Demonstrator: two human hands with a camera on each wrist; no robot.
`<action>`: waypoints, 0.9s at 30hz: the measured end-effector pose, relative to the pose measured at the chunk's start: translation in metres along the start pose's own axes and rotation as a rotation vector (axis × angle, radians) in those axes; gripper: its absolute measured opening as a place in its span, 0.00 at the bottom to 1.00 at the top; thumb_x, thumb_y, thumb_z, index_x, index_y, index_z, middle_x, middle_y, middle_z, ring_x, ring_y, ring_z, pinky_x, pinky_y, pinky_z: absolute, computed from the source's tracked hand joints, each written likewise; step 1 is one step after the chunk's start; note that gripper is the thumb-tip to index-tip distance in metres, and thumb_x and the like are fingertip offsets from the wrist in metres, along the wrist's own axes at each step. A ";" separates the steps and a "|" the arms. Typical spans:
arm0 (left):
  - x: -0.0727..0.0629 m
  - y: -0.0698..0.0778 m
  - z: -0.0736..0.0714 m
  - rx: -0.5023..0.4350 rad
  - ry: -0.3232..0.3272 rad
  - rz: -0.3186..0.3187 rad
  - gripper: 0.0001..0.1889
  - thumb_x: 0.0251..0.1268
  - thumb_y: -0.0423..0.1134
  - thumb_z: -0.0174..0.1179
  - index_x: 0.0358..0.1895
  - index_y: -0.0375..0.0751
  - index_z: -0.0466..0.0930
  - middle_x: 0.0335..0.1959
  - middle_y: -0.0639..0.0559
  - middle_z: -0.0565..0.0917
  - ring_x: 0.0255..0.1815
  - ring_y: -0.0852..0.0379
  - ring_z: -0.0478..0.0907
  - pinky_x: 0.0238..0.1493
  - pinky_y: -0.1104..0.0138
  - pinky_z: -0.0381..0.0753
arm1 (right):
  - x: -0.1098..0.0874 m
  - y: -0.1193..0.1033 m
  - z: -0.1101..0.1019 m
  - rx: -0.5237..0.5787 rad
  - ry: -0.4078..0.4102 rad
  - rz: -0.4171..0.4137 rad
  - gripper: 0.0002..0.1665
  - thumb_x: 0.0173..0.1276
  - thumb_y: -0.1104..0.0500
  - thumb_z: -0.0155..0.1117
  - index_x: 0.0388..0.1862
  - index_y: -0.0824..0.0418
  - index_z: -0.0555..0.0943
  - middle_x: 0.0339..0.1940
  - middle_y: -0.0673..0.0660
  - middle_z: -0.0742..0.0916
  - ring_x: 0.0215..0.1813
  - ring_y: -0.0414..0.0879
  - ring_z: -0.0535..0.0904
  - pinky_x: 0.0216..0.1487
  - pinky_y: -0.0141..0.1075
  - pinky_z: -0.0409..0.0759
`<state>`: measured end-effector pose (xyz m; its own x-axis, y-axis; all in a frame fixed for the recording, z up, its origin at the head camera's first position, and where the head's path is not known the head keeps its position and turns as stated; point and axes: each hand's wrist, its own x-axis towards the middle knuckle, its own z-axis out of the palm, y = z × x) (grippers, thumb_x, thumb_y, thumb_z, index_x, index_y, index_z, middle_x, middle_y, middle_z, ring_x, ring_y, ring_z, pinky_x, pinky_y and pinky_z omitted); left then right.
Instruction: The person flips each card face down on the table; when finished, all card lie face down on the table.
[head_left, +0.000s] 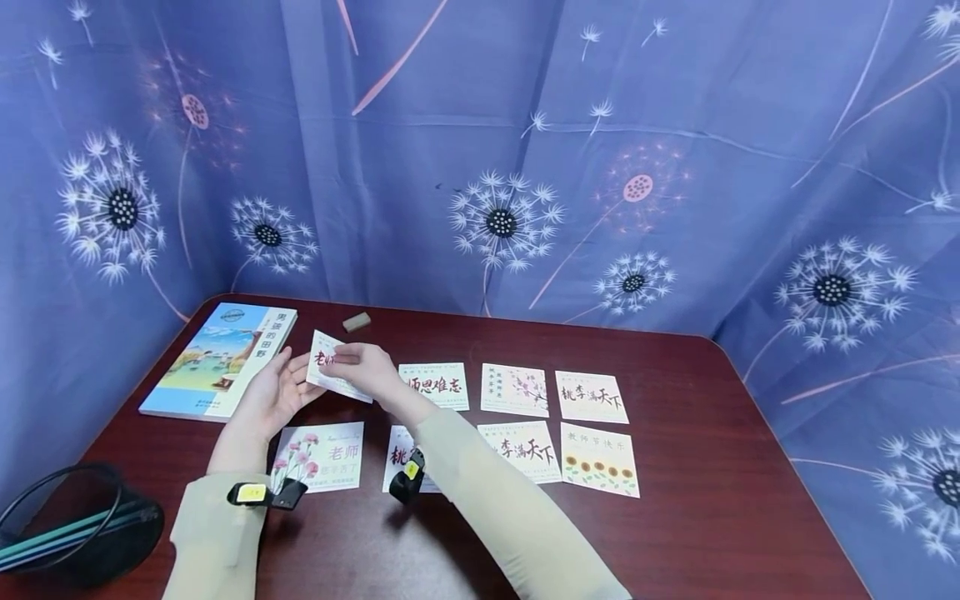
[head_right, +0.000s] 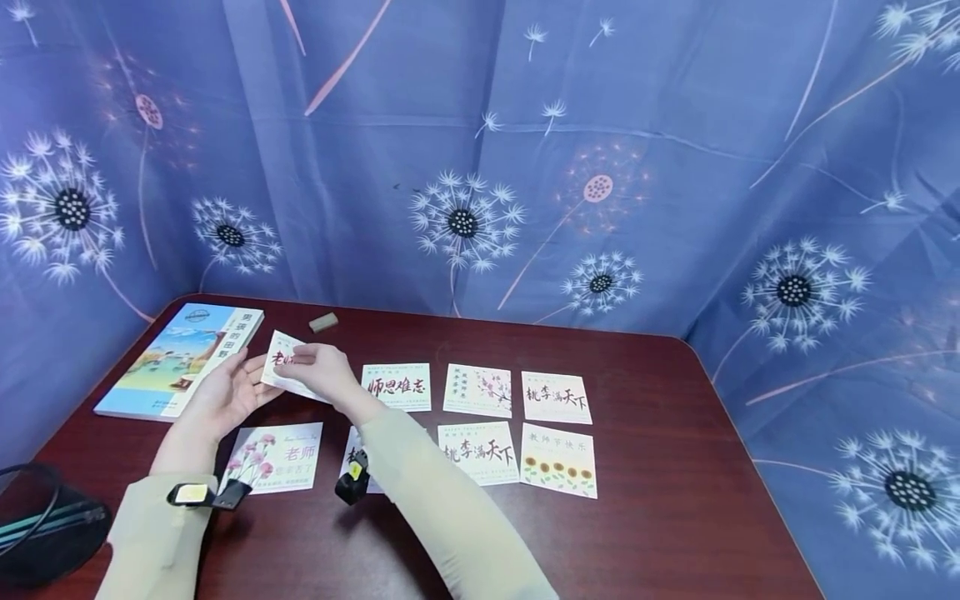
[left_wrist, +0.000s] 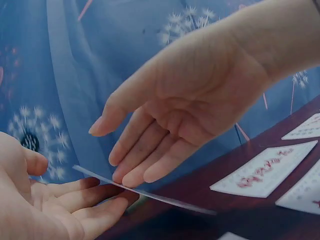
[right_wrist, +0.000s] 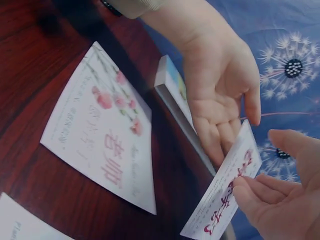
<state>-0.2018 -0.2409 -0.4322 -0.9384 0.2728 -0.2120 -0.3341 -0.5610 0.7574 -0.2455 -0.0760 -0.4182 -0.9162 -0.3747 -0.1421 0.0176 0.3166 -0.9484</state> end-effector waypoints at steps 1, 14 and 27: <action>-0.002 0.002 0.002 0.004 -0.003 0.014 0.37 0.80 0.53 0.25 0.76 0.33 0.22 0.41 0.62 0.87 0.44 0.67 0.83 0.45 0.72 0.81 | -0.001 -0.001 -0.001 0.011 0.011 -0.013 0.27 0.62 0.55 0.71 0.59 0.63 0.81 0.51 0.57 0.88 0.55 0.43 0.83 0.51 0.25 0.79; -0.013 0.016 0.039 0.356 0.037 0.109 0.40 0.78 0.61 0.23 0.78 0.32 0.34 0.80 0.35 0.38 0.58 0.70 0.72 0.55 0.81 0.74 | -0.007 -0.021 -0.002 0.256 0.141 -0.073 0.28 0.58 0.60 0.74 0.56 0.67 0.79 0.46 0.55 0.88 0.44 0.41 0.85 0.41 0.32 0.86; -0.012 0.012 0.034 0.346 0.020 0.110 0.40 0.77 0.61 0.32 0.78 0.32 0.40 0.59 0.66 0.77 0.56 0.72 0.77 0.71 0.70 0.66 | -0.007 -0.010 -0.015 0.392 0.164 -0.061 0.22 0.59 0.71 0.63 0.55 0.70 0.80 0.49 0.65 0.87 0.42 0.47 0.86 0.43 0.38 0.87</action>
<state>-0.1911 -0.2245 -0.4000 -0.9697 0.2084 -0.1275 -0.1853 -0.2872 0.9398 -0.2453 -0.0637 -0.4033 -0.9712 -0.2289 -0.0659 0.0836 -0.0686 -0.9941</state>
